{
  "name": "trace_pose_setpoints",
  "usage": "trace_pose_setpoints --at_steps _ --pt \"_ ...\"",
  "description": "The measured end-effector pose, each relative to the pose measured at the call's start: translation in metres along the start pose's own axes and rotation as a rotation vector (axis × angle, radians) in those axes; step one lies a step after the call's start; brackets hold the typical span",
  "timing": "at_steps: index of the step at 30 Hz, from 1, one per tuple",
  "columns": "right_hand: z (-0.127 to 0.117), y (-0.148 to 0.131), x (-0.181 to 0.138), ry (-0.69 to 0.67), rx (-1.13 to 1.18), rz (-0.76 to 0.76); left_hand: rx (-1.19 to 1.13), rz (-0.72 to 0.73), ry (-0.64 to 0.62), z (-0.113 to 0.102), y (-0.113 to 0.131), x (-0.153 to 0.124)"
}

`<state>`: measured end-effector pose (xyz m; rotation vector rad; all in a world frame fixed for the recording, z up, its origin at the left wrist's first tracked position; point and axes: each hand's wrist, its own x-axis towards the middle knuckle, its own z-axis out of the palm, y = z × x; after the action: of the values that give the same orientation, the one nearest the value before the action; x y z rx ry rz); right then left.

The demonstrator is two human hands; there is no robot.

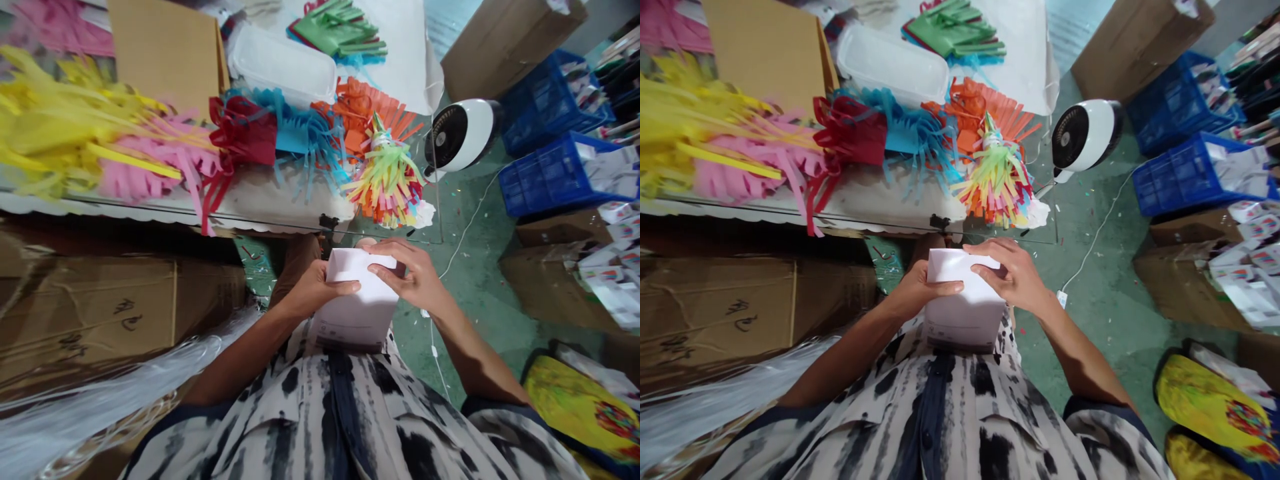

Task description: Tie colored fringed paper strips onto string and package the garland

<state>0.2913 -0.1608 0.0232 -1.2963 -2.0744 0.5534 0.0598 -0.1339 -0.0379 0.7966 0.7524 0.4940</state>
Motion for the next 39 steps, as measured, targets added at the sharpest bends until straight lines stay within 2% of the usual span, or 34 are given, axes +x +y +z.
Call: trace_pose_setpoints --at_steps 3,6,11,15,20,26,30,35,39 --pt "0.002 -0.001 0.0 -0.037 -0.008 -0.01 -0.024 0.005 0.034 0.001 0.004 -0.001" --pt "0.007 0.001 -0.003 -0.015 -0.06 -0.048 -0.03 0.07 0.084 0.001 0.015 -0.001" --pt "0.005 -0.001 -0.007 -0.003 -0.02 -0.05 0.12 0.17 0.172 0.005 0.029 0.0" --pt "-0.007 -0.005 -0.005 -0.05 0.115 0.104 0.245 0.252 0.149 0.007 0.032 -0.001" --pt "-0.014 -0.005 0.001 -0.039 0.166 0.315 0.264 0.243 0.098 0.001 0.039 -0.003" --pt "-0.014 -0.006 0.004 -0.03 0.261 0.349 0.167 0.156 0.082 0.004 0.045 -0.002" --pt "-0.016 -0.008 0.003 -0.014 0.301 0.39 0.165 0.152 0.115 0.009 0.044 0.0" --pt "-0.015 0.001 -0.01 0.016 0.566 0.589 0.144 0.156 0.037 0.001 0.04 0.003" --pt "-0.004 0.007 -0.023 0.125 0.746 0.722 0.071 0.099 -0.012 -0.007 0.037 0.005"
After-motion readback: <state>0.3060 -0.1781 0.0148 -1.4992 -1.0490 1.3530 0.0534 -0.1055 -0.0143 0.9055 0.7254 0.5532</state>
